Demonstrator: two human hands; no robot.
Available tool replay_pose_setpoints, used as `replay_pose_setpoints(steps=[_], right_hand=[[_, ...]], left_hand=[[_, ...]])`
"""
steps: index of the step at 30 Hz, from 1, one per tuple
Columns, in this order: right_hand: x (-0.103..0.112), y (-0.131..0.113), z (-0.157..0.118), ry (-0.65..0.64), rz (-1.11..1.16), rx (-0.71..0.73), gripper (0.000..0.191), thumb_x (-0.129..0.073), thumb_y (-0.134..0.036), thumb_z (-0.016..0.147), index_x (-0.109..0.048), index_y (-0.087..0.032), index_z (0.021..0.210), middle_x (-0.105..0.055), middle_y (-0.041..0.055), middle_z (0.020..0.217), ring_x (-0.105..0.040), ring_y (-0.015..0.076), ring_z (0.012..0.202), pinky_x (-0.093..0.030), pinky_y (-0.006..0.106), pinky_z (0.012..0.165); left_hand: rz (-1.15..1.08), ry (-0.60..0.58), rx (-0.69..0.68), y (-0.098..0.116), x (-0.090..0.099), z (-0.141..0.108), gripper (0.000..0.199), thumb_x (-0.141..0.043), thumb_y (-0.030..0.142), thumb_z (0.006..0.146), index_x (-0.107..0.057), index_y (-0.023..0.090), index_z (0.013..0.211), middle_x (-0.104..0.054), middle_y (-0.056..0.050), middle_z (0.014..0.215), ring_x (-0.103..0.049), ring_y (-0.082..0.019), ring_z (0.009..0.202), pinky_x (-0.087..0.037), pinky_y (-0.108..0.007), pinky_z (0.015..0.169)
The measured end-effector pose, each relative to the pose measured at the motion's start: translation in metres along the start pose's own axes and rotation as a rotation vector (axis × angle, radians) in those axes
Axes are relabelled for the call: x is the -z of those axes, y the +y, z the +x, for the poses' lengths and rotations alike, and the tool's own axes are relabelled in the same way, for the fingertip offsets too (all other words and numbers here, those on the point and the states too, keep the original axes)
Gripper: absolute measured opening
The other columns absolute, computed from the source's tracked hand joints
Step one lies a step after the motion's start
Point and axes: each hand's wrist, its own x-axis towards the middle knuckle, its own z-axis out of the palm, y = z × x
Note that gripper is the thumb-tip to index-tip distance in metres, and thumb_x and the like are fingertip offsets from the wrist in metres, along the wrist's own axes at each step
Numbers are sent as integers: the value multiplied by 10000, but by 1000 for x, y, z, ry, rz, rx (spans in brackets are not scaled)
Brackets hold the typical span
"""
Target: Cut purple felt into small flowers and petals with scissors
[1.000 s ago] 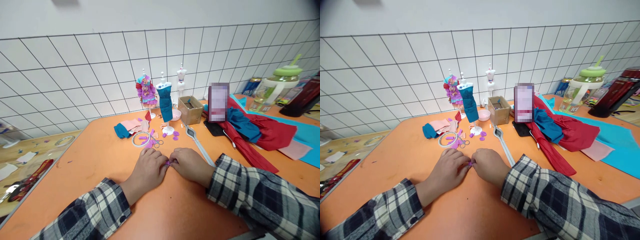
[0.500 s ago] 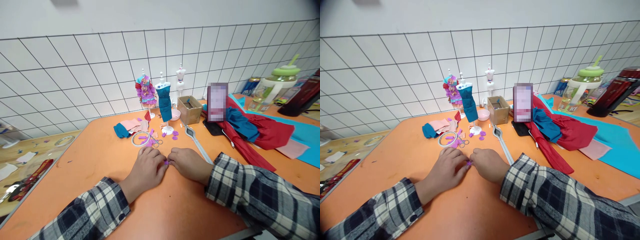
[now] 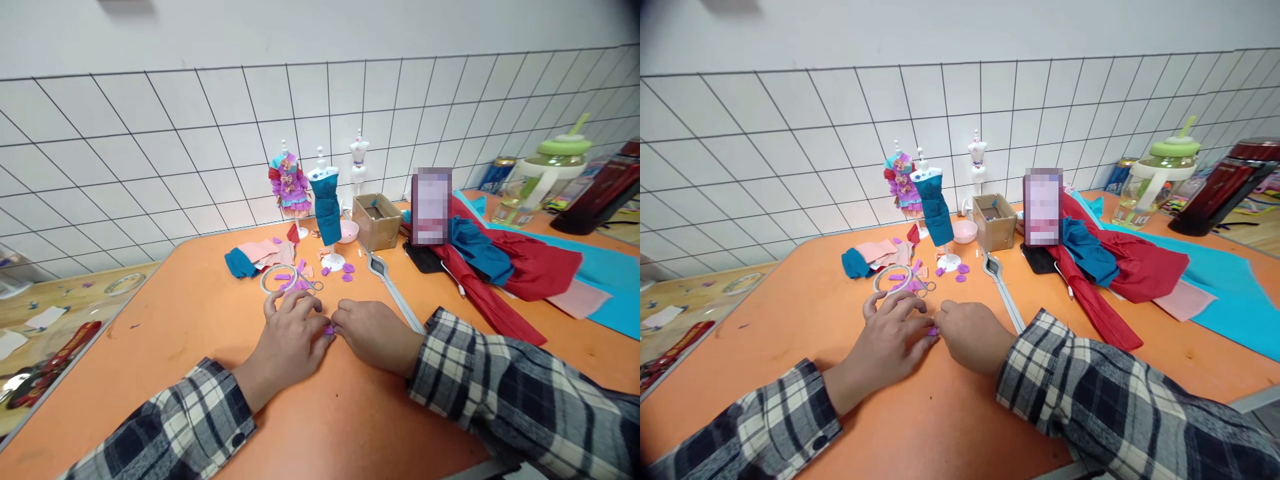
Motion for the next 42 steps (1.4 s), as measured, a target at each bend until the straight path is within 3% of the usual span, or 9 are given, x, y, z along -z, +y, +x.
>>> replay_pose_setpoints(steps=[11,17,21,26,32,37,42], right_hand=[[3,-2,0,-11,-16,11,189,-419,-200,939,-602,-176,894,-578,41,861,-524,156,655,-204,296,490],[10,-2,-1,-36,-21,40,194,-432,-233,951,-612,-185,1009,-593,51,917,-560,144,689,-241,284,495],[9,-2,0,-71,-16,26,222,-419,-268,968,-613,-205,1055,-600,51,935,-574,152,705,-274,280,497],[5,-2,0,-46,-36,69,217,-424,-231,951,-615,-196,1048,-602,52,912,-565,165,708,-287,277,508],[4,-4,-1,-45,7,-19,244,-401,-209,945,-639,-177,901,-614,51,859,-580,170,689,-297,285,532],[7,-6,0,-70,44,-87,251,-417,-241,948,-645,-172,867,-628,58,859,-606,177,733,-320,285,563],[5,-6,0,-39,59,-93,226,-431,-221,932,-640,-176,858,-627,50,849,-603,168,724,-316,282,570]], left_hand=[[-32,-41,-11,-1,0,-1,169,-571,242,853,-731,277,814,-633,-27,932,-522,-259,998,-244,-531,917],[-144,-101,42,-5,-2,-2,166,-617,355,833,-726,296,944,-593,-43,1081,-488,-275,1062,-279,-516,934],[-177,-133,56,-10,-6,-2,132,-623,348,832,-720,304,912,-584,-29,1120,-482,-270,1083,-276,-523,946],[-161,-100,55,-7,-5,0,96,-623,303,829,-707,258,820,-616,-27,1015,-493,-253,1041,-264,-514,956],[-47,-50,-39,-3,-1,-1,148,-584,269,864,-716,277,797,-647,-17,953,-529,-247,1015,-217,-537,974],[152,82,-213,-2,0,-4,146,-549,234,893,-686,240,842,-689,-18,929,-586,-239,1003,-201,-514,993],[253,174,-222,1,3,-6,91,-577,244,880,-667,233,874,-702,-11,958,-608,-241,1022,-202,-481,1009]])
